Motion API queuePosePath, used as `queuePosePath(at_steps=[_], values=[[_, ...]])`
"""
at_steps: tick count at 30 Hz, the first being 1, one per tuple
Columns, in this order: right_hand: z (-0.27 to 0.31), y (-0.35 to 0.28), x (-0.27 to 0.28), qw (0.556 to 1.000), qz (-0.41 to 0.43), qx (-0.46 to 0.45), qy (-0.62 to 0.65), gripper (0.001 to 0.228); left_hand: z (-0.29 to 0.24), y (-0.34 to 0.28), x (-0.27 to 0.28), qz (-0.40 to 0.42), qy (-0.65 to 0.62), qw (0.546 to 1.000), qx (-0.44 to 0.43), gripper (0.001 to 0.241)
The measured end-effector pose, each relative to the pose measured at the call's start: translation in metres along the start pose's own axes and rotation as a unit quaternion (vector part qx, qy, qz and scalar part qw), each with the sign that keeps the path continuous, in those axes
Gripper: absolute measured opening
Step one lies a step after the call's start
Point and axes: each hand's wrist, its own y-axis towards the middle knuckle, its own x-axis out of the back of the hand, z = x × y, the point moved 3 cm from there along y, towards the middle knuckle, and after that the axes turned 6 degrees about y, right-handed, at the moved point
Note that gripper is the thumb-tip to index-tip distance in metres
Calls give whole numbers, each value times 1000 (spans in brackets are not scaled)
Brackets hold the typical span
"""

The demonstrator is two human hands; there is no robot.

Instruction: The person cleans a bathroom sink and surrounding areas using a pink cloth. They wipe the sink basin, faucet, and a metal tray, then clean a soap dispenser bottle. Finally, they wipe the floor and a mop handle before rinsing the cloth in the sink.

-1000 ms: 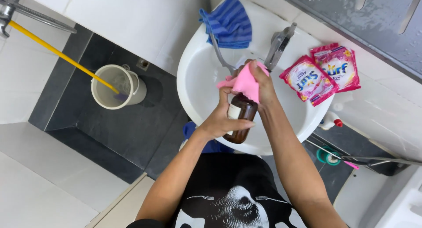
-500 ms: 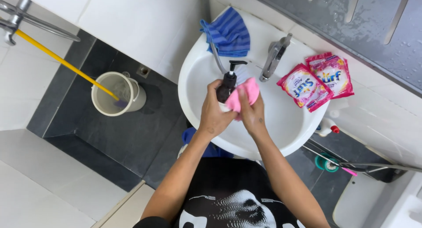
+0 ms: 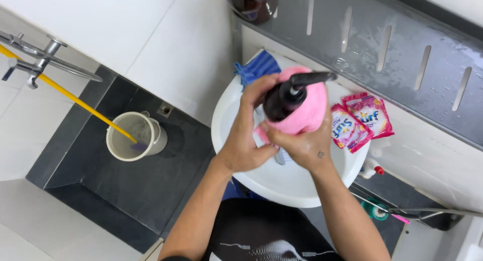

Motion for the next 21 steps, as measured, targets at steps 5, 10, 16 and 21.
queuePosePath(at_steps=[5, 10, 16, 21], values=[[22, 42, 10, 997, 4, 68, -27, 53, 16, 36, 36, -74, 18, 996, 39, 74], [35, 99, 7, 987, -39, 128, -90, 45, 27, 90, 55, -189, 211, 958, -49, 82], [8, 128, 12, 943, -5, 266, -200, 78, 64, 128, 53, -196, 119, 973, -21, 86], [-16, 124, 11, 996, -79, -48, -19, 67, 82, 119, 52, -226, 217, 948, -63, 80]])
